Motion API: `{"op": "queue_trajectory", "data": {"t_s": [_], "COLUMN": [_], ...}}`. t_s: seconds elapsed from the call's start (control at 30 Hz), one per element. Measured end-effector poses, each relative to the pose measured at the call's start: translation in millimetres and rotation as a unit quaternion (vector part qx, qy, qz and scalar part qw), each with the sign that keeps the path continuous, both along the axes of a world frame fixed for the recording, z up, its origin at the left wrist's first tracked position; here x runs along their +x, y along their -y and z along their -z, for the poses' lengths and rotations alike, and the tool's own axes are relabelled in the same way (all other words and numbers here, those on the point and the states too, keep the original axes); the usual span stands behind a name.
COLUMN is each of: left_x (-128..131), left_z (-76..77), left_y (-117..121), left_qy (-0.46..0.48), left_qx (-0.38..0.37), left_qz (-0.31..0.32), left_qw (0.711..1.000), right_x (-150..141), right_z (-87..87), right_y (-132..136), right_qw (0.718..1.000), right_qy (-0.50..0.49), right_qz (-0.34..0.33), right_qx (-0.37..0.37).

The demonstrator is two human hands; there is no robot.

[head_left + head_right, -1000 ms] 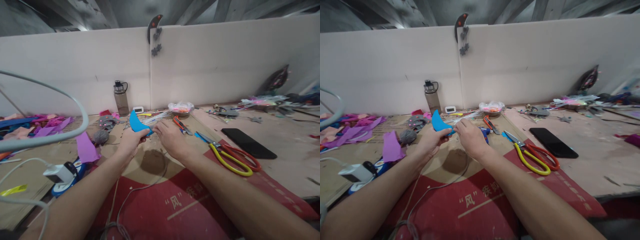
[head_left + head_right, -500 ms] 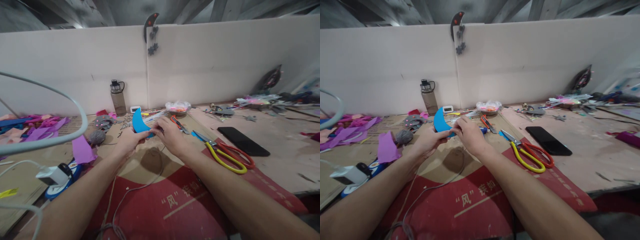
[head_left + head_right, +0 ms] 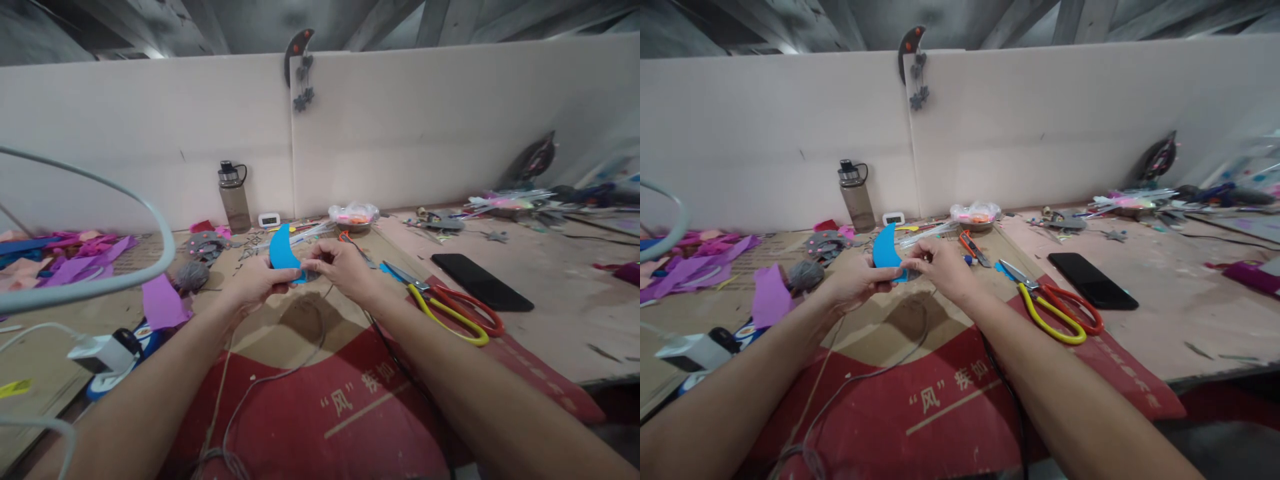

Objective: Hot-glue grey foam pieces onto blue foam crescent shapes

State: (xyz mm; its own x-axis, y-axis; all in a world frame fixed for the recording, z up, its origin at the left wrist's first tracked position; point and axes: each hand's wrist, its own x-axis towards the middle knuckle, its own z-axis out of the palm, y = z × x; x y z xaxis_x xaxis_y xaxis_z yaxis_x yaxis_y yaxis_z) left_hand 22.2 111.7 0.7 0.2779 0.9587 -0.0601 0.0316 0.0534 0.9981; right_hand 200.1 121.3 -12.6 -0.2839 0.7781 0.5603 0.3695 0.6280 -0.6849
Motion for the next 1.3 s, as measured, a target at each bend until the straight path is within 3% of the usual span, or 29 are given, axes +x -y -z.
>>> {"op": "queue_trajectory", "data": {"t_s": [0.37, 0.87, 1.1, 1.3], "left_x": [-1, 0, 2, -1], "left_z": [-2.3, 3.4, 5.6, 7.0], "left_y": [3, 5, 6, 5], "left_qy": [0.015, -0.014, -0.064, -0.11], "left_qx": [-0.059, -0.012, 0.017, 0.043], "left_qz": [0.066, 0.088, 0.069, 0.076], "left_qw": [0.996, 0.996, 0.995, 0.99], "right_x": [0, -3, -3, -2], "right_z": [-1.2, 2.4, 2.7, 2.8], "right_y": [-1, -1, 0, 3], "right_qw": [0.994, 0.998, 0.989, 0.962], "right_qy": [-0.024, -0.007, -0.034, -0.055], "right_qz": [-0.032, 0.004, -0.022, -0.078], "right_qx": [-0.097, -0.055, -0.145, -0.255]}}
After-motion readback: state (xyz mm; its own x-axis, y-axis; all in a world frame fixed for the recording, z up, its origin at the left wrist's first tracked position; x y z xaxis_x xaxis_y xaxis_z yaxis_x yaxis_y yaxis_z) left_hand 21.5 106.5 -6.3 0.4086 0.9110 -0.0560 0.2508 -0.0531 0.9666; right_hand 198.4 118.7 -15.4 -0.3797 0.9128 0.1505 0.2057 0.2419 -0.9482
